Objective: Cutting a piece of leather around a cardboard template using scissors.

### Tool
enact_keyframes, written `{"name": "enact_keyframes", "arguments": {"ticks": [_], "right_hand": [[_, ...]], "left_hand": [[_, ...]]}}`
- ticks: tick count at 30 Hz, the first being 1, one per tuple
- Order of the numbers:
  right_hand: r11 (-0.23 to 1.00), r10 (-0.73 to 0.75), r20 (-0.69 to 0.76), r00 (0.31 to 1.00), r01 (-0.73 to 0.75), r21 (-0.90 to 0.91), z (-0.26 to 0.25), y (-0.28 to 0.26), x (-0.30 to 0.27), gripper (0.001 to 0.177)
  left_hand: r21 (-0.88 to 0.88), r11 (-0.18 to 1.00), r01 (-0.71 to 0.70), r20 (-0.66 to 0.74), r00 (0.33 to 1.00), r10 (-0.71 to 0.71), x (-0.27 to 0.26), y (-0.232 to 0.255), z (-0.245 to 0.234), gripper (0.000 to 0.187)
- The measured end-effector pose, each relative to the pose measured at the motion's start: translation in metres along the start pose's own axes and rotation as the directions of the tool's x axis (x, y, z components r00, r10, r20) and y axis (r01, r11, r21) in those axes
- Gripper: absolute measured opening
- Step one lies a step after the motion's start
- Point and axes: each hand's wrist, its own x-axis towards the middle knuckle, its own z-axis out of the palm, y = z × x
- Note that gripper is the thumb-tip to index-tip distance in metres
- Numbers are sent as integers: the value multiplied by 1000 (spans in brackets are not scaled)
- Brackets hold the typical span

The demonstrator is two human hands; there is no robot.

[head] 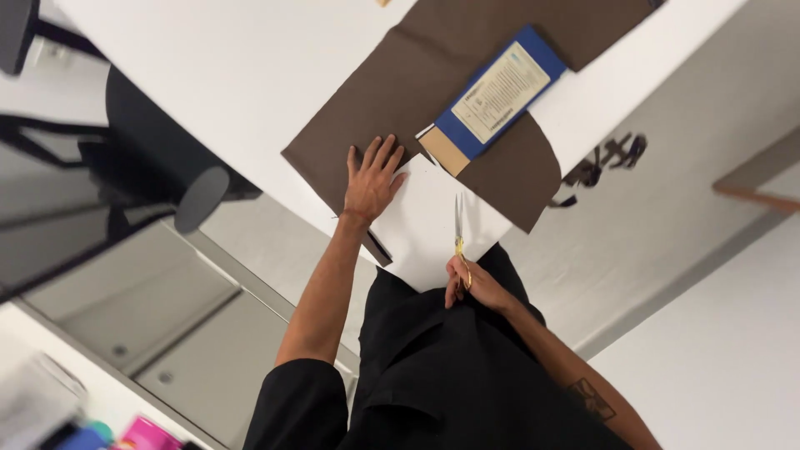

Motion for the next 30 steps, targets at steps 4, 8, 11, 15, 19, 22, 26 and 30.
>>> {"name": "enact_keyframes", "arguments": {"ticks": [4,8,11,15,19,22,26,30], "right_hand": [[997,26,-178,984,-12,78,49,9,23,58],[979,-30,-344,939,97,179,79,14,68,59],[943,-58,-454,889,198,268,99,1,83,59],[909,-74,-539,839,279,309,103,-12,101,60],[852,-69,-560,825,341,397,99,-15,107,61],[790,-102,-540,835,398,466,99,-28,101,61],[741,-127,-552,824,449,500,99,-30,99,62],[804,-88,-554,828,387,451,95,-27,100,61]], "left_hand": [[-48,988,-147,-84,986,143,13,4,-24,43],[-217,881,-420,-145,907,396,35,13,-21,30],[-220,681,-699,-292,713,638,44,25,-16,28],[-230,581,-781,-303,624,720,64,23,-2,24],[-244,545,-802,-313,597,739,73,24,3,21],[-211,517,-830,-318,558,767,79,24,6,18],[-200,479,-855,-375,519,768,83,28,12,17],[-156,467,-871,-400,488,776,87,31,15,14]]}}
